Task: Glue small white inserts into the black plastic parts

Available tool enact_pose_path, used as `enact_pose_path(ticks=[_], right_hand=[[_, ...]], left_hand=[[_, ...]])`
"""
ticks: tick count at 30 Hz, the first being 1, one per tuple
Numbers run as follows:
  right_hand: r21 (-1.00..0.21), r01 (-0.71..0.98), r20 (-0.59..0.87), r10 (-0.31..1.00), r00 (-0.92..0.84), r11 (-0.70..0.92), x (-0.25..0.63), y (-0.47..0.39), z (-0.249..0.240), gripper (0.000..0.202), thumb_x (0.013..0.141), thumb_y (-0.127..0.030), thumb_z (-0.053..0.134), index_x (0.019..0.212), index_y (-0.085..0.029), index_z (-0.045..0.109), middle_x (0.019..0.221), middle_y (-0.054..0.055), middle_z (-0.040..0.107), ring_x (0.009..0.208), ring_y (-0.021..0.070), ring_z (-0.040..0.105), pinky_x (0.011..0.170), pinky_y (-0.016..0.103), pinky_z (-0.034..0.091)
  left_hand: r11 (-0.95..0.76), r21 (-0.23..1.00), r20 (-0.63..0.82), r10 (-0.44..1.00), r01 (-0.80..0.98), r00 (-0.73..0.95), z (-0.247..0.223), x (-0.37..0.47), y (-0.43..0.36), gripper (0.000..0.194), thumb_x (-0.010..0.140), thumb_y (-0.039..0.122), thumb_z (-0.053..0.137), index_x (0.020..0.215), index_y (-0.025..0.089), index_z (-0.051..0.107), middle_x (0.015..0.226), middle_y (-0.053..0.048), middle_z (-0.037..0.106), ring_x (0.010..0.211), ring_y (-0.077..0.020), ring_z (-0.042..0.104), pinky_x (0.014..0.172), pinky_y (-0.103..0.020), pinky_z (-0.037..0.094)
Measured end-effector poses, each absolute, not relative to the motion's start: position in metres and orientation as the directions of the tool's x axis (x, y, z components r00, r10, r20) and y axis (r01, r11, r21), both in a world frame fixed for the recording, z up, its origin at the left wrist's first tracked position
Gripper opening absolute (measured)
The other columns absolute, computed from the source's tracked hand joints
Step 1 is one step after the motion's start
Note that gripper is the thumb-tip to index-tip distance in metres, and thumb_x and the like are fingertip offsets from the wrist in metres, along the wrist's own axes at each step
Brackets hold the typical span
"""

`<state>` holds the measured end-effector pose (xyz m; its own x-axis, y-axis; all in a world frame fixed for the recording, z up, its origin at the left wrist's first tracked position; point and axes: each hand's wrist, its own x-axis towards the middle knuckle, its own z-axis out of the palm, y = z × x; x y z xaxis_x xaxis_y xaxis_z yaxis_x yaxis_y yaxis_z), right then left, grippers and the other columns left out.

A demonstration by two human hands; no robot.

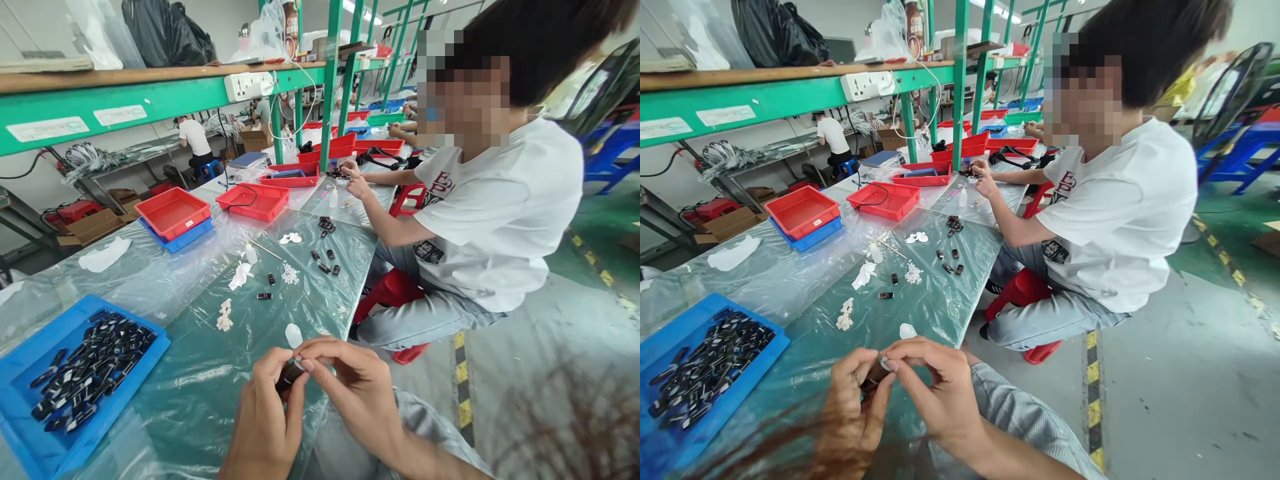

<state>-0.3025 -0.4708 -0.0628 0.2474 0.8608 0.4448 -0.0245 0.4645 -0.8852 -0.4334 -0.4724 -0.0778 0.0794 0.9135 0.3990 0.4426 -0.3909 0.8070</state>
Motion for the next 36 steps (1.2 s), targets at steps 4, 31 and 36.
enact_pose_path(ticks=[4, 31, 36], right_hand=[[-0.885, 0.043, 0.459, 0.856, 0.237, 0.463, -0.303, -0.475, -0.062, 0.018, 0.085, -0.013, 0.07, 0.09, -0.029, 0.077, 0.083, -0.001, 0.08, 0.076, 0.0123, 0.076, 0.069, 0.018, 0.063], [-0.768, 0.243, 0.639, 0.733, 0.234, 0.592, -0.32, -0.481, -0.082, 0.044, 0.079, 0.005, 0.064, 0.107, -0.028, 0.071, 0.1, 0.003, 0.076, 0.088, 0.0176, 0.072, 0.073, 0.031, 0.062], [-0.816, 0.124, 0.577, 0.809, 0.113, 0.565, -0.308, -0.469, -0.095, 0.043, 0.082, -0.007, 0.069, 0.115, -0.035, 0.069, 0.1, 0.001, 0.077, 0.092, 0.0174, 0.073, 0.082, 0.031, 0.063]], left_hand=[[-0.436, 0.811, 0.426, 0.897, 0.39, 0.118, -0.075, -0.432, -0.471, 0.024, 0.097, 0.034, 0.05, 0.12, 0.036, 0.051, 0.09, 0.004, 0.077, 0.068, -0.0166, 0.075, 0.056, -0.026, 0.06], [-0.551, 0.579, 0.542, 0.811, 0.601, 0.222, -0.106, -0.442, -0.469, 0.015, 0.099, 0.027, 0.049, 0.1, 0.025, 0.063, 0.083, -0.003, 0.079, 0.064, -0.0198, 0.078, 0.056, -0.028, 0.065], [-0.506, 0.606, 0.503, 0.841, 0.613, 0.197, -0.126, -0.456, -0.457, 0.021, 0.092, 0.024, 0.059, 0.113, 0.026, 0.058, 0.102, -0.008, 0.079, 0.087, -0.026, 0.08, 0.073, -0.039, 0.068]])
